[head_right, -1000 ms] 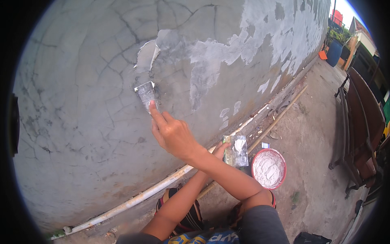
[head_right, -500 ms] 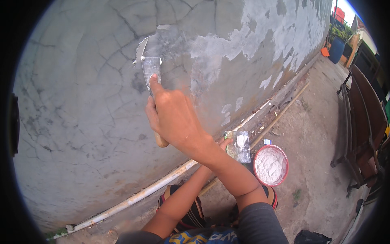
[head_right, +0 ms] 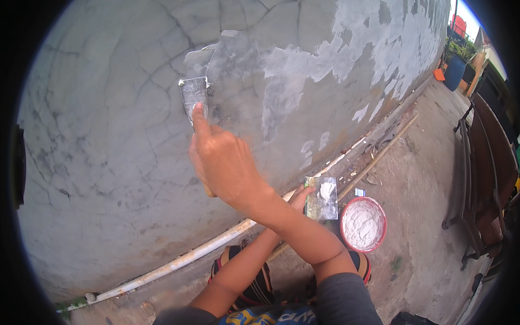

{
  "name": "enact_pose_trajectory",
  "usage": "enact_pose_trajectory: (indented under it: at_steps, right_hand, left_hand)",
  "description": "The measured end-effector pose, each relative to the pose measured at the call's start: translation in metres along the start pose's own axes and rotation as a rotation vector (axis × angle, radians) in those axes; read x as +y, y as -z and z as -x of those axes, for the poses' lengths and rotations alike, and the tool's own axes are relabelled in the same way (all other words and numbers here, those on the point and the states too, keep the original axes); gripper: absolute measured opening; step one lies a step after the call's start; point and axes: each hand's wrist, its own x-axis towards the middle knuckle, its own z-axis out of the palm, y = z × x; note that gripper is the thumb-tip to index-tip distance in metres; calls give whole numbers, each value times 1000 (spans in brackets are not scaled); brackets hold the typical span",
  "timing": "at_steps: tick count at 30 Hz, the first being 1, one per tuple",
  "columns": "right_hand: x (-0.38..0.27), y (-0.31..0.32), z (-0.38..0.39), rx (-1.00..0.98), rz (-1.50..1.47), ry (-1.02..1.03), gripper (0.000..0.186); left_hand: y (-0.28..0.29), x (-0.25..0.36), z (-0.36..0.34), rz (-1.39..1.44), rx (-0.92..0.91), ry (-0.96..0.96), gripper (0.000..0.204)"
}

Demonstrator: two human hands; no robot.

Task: The person applies white plaster to a cracked concrete wall using a putty knife. They repeatedly scoop plaster from a red bucket and spread it over the wall surface, smoothing the material with the tool.

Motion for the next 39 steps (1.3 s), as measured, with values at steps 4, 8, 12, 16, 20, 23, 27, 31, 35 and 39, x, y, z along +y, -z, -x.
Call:
enact_pose_trajectory:
  at_steps: [4,8,12,16,20,23,27,31,35,39]
  right_hand:
    - [-4,14,19,-130,-14,12,48]
    - [-5,15,-16,99,-50,149,51]
    - [21,-23,-21,169,-19,188,51]
    - [28,-31,30,1,26,87,51]
    - [13,18,28,-149,30,80,48]
    - [-13,53,-19,-60,-19,99,44]
    - [-11,58,-52,-49,40,64,41]
    - [8,30,-10,-110,20,7,41]
    - [4,35,8,-145,-29,20,40]
    - [-9,39,-29,48,-6,121,40]
  left_hand:
    - [10,-37,-24,-48,-108,-101,95]
    - [18,-10,5,-331,-237,-204,81]
    - [10,-4,8,-407,-215,-304,67]
    - [-5,3,6,107,-14,-76,73]
    - [1,3,14,-57,-51,-186,65]
    - [20,-10,16,-71,-249,-417,56]
    - [-9,-1,15,215,-161,-186,51]
    - [-11,1,15,129,-136,-183,45]
    - [-11,1,17,241,-175,-161,46]
    - [-8,6,22,329,-212,-143,46]
